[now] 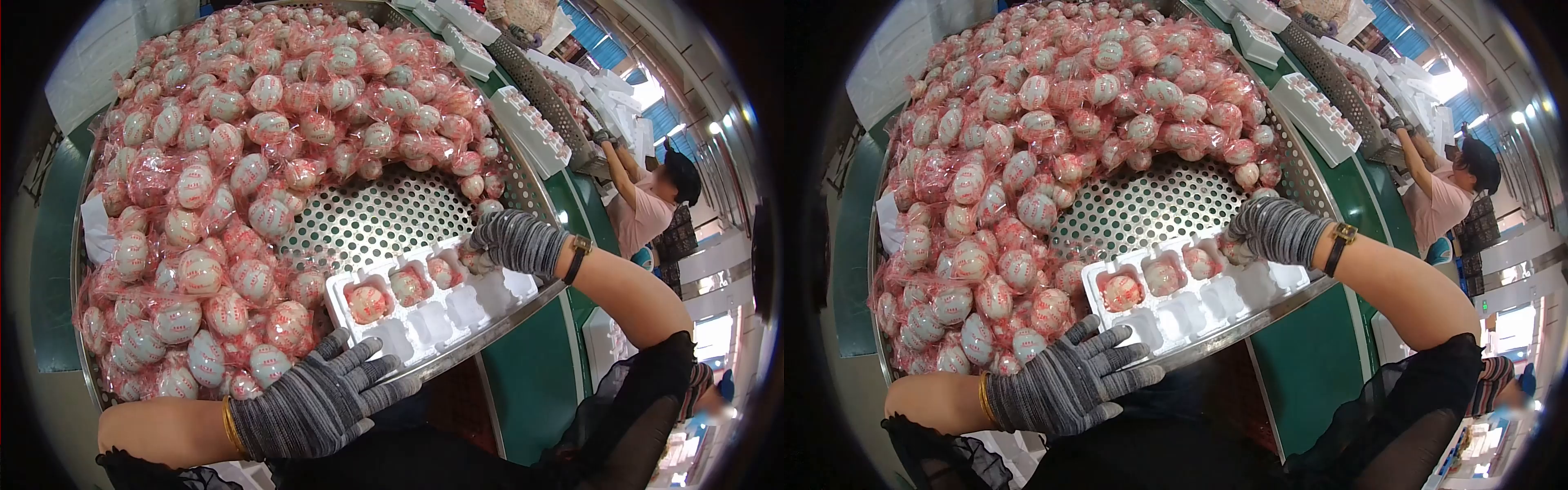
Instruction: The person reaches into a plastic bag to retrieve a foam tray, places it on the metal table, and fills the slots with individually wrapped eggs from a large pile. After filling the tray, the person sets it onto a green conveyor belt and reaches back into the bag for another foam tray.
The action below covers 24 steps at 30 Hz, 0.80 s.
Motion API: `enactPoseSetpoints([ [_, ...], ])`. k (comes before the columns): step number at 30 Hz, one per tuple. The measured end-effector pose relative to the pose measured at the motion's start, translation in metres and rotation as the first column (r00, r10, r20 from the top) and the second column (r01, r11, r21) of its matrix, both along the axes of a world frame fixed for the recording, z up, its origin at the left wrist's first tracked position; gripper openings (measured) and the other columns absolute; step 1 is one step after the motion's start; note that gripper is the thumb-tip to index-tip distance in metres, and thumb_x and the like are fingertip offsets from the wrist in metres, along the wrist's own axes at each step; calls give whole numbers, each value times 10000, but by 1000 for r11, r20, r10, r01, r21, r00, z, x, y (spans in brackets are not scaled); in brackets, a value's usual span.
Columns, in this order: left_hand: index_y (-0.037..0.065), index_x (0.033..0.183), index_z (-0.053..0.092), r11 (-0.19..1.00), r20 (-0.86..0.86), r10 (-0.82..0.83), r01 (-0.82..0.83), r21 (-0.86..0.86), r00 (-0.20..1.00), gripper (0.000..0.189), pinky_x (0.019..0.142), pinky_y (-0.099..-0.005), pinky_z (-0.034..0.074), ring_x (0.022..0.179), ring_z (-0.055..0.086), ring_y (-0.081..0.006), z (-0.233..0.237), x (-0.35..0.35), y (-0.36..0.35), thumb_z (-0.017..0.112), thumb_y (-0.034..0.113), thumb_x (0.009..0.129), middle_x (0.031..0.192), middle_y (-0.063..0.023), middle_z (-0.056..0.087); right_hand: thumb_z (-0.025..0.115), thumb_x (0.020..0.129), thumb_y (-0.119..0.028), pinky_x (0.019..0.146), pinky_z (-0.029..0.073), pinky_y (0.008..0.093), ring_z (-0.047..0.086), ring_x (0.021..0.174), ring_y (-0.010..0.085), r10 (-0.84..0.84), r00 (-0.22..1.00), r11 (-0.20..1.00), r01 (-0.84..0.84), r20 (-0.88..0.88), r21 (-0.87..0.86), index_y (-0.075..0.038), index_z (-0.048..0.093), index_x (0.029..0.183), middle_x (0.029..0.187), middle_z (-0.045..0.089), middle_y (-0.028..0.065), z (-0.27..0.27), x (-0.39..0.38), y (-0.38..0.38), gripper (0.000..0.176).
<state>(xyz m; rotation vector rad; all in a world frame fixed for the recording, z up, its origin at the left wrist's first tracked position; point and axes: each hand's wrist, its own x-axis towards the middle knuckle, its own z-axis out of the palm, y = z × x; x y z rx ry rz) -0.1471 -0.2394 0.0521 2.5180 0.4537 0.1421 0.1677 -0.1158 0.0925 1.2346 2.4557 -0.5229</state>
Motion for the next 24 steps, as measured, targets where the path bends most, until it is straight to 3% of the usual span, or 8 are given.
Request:
enactPoseSetpoints([
  [5,204,1405,333,1000,-10,1,-1,1,1000,636,1056,-528,223,1250,393,-335,-4,1,0,548,361,827,1341,-111,439,625,811,-152,736,469,344,579,819,274,89,994,980,-75,-66,187,-68,660,890,835,605,112,-21,10,-10,120],
  [9,209,1405,333,1000,-13,-6,6,5,1000,642,1053,-533,225,1242,400,-337,-4,0,1,557,361,822,1342,-111,439,675,786,-144,753,476,321,590,818,235,-129,923,959,22,-362,-284,-41,650,959,843,611,92,-5,19,3,203],
  [11,212,1404,333,1000,-19,1,-1,-6,1000,645,1052,-537,225,1238,404,-339,-3,1,-1,562,358,820,1341,-110,439,734,758,-252,720,491,315,604,763,175,-36,964,997,53,-265,58,-51,645,1004,801,619,28,-26,59,44,331],
  [12,212,1405,332,1000,-13,2,-2,-9,1000,646,1050,-539,225,1237,405,-341,-4,2,0,564,354,819,1341,-110,439,711,782,-278,774,487,291,608,843,187,-610,597,791,422,-521,-443,-39,595,1076,854,620,53,-36,56,53,396],
  [14,213,1406,330,1000,-8,-3,3,-28,1000,649,1047,-542,226,1235,406,-346,-4,2,0,569,347,817,1341,-110,438,742,731,-314,841,471,323,584,949,255,-412,623,871,485,-665,-85,-30,543,1135,984,589,115,-103,113,118,532],
  [17,210,1409,320,999,-22,-12,11,-44,1000,658,1042,-545,230,1233,405,-357,-2,2,2,575,331,815,1339,-113,440,775,670,-323,903,447,369,537,1049,331,-208,971,689,231,-118,687,-28,506,1171,1129,528,176,-97,62,115,641],
  [20,206,1411,315,999,-8,-17,17,-35,1000,663,1041,-543,231,1230,404,-367,0,2,2,578,324,814,1331,-119,446,793,614,-337,926,430,403,514,1090,357,-487,859,694,491,-159,527,-24,502,1192,1176,501,190,-88,39,110,719],
  [24,199,1409,316,1000,5,-13,13,-20,1000,665,1045,-538,229,1232,400,-372,2,1,1,580,327,813,1333,-125,441,767,597,-297,927,433,381,522,1082,347,-422,902,789,319,87,525,-30,530,1174,1173,508,212,-74,44,112,678],
])
